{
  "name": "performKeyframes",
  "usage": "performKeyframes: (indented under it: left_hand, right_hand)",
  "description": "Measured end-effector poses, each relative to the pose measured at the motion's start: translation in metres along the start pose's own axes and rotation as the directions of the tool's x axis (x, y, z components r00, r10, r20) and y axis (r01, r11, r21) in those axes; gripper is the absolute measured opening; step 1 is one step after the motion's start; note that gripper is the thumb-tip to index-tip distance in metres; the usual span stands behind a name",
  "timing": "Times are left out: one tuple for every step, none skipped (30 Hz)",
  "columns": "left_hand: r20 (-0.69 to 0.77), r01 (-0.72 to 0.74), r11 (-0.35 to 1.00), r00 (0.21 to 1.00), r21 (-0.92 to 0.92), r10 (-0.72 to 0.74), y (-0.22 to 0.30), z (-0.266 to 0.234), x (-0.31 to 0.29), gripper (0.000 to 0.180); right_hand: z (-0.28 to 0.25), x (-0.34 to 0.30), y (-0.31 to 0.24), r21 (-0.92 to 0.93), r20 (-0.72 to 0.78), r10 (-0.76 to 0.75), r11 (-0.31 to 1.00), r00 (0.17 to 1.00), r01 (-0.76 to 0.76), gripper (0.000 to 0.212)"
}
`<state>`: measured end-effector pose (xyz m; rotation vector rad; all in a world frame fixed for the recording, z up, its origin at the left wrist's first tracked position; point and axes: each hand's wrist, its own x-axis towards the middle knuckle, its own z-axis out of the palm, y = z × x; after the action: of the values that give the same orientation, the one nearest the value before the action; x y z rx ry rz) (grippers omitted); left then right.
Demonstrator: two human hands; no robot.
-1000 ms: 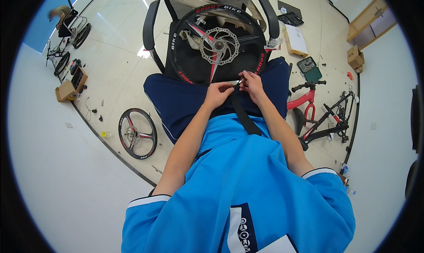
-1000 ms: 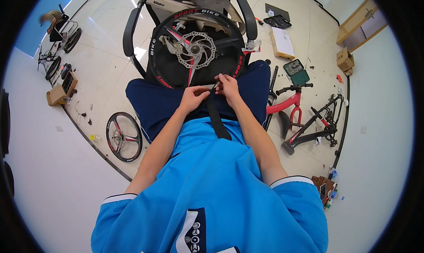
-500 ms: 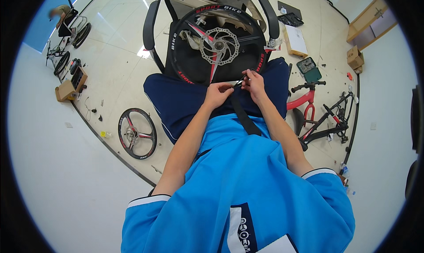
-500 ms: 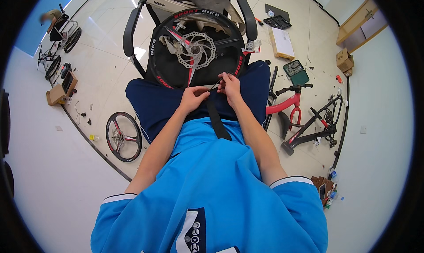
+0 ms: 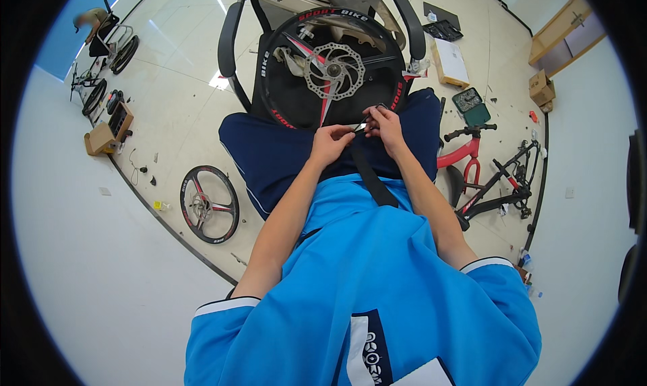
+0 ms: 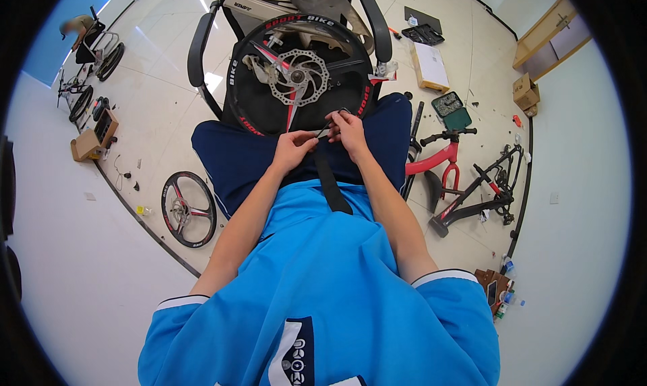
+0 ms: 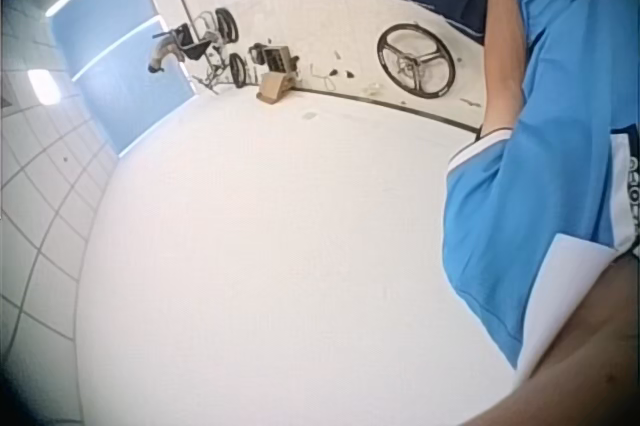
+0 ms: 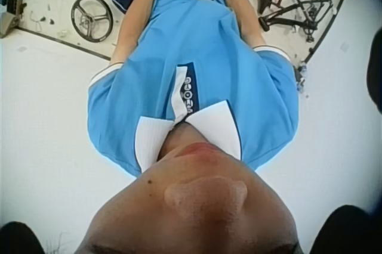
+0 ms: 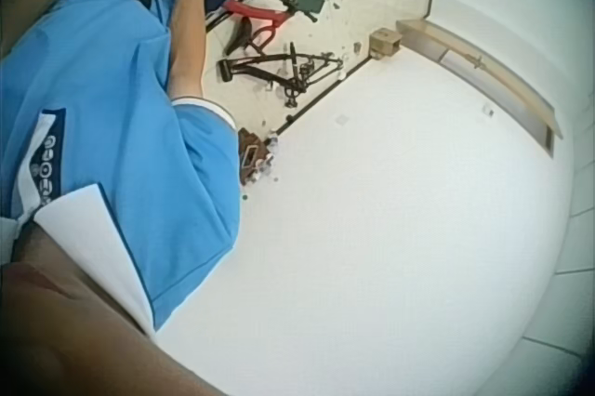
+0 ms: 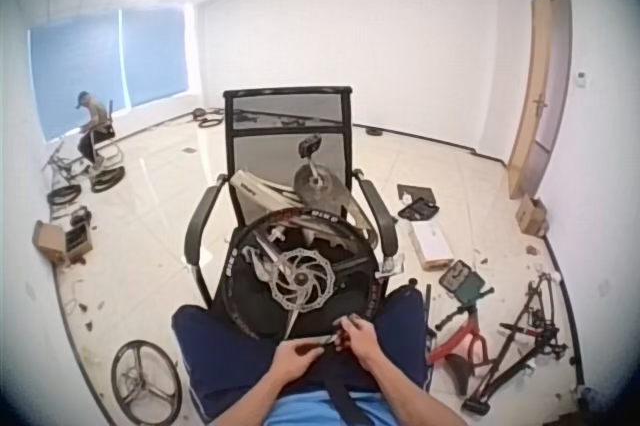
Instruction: The person installs a metal disc onto a bicycle wheel hub, aligns it, and secures it by tightening small fasteners by hand. The wheel remains on a stand during the process.
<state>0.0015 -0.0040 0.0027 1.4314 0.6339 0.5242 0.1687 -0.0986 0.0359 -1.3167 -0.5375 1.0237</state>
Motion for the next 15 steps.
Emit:
performKeyframes:
  left_hand:
    - [-0.005,0.000,0.999,1.000,-0.039,0.000,0.002,0.001,0.000,0.020]
    - [-0.014,-0.002,0.997,1.000,-0.077,0.001,0.000,0.000,0.000,0.020]
    - [-0.040,-0.025,0.999,0.999,-0.040,0.024,-0.001,0.000,0.000,0.020]
    - [-0.065,-0.048,0.999,0.997,-0.003,0.048,-0.003,0.000,0.000,0.020]
    - [-0.089,-0.069,0.997,0.993,0.038,0.072,0.001,-0.002,0.000,0.019]
    - [-0.128,-0.129,0.984,0.981,0.122,0.144,0.003,0.000,-0.002,0.019]
    - [-0.161,-0.183,0.961,0.962,0.208,0.219,0.006,0.004,-0.004,0.018]
    - [-0.186,-0.234,0.927,0.937,0.294,0.296,0.013,0.006,-0.004,0.018]
    - [-0.196,-0.260,0.906,0.921,0.334,0.336,0.020,0.005,-0.003,0.017]
    - [-0.204,-0.284,0.883,0.904,0.373,0.376,0.028,0.004,-0.002,0.017]
    - [-0.209,-0.304,0.861,0.887,0.409,0.412,0.032,0.004,-0.003,0.017]
    - [-0.222,-0.291,0.867,0.888,0.405,0.402,0.037,0.002,-0.002,0.016]
    - [-0.226,-0.294,0.864,0.885,0.409,0.408,0.038,0.000,-0.002,0.015]
    - [-0.228,-0.298,0.861,0.881,0.412,0.414,0.040,-0.002,-0.002,0.015]
    - [-0.231,-0.302,0.859,0.878,0.414,0.420,0.040,-0.003,-0.002,0.014]
  right_hand:
    - [-0.001,0.000,0.000,-0.022,0.017,-0.007,1.000,1.000,0.007,0.027]
    - [0.002,-0.002,-0.002,-0.040,0.021,-0.005,0.999,1.000,0.006,0.027]
    - [0.006,-0.004,-0.002,-0.057,0.026,-0.003,0.998,1.000,0.005,0.026]
    - [0.010,-0.006,-0.004,-0.075,0.031,-0.002,0.997,1.000,0.004,0.026]
    - [0.011,-0.006,-0.005,-0.100,0.040,-0.020,0.995,0.999,0.024,0.025]
    - [0.013,-0.006,-0.006,-0.124,0.051,-0.037,0.991,0.998,0.043,0.024]
    - [0.014,-0.006,-0.008,-0.147,0.062,-0.055,0.987,0.997,0.064,0.024]
    - [0.018,-0.006,-0.011,-0.164,0.060,-0.082,0.982,0.995,0.091,0.023]
    - [0.021,-0.008,-0.014,-0.181,0.057,-0.109,0.976,0.992,0.118,0.023]
    - [0.024,-0.007,-0.017,-0.198,0.055,-0.136,0.970,0.989,0.144,0.023]
    - [0.026,-0.008,-0.019,-0.188,0.059,-0.150,0.969,0.987,0.159,0.023]
    - [0.027,-0.007,-0.020,-0.179,0.061,-0.165,0.968,0.984,0.173,0.023]
    - [0.028,-0.006,-0.021,-0.170,0.063,-0.179,0.967,0.982,0.188,0.023]
    - [0.028,-0.005,-0.020,-0.157,0.061,-0.153,0.974,0.986,0.161,0.023]
    - [0.027,-0.004,-0.018,-0.144,0.059,-0.127,0.980,0.990,0.134,0.024]
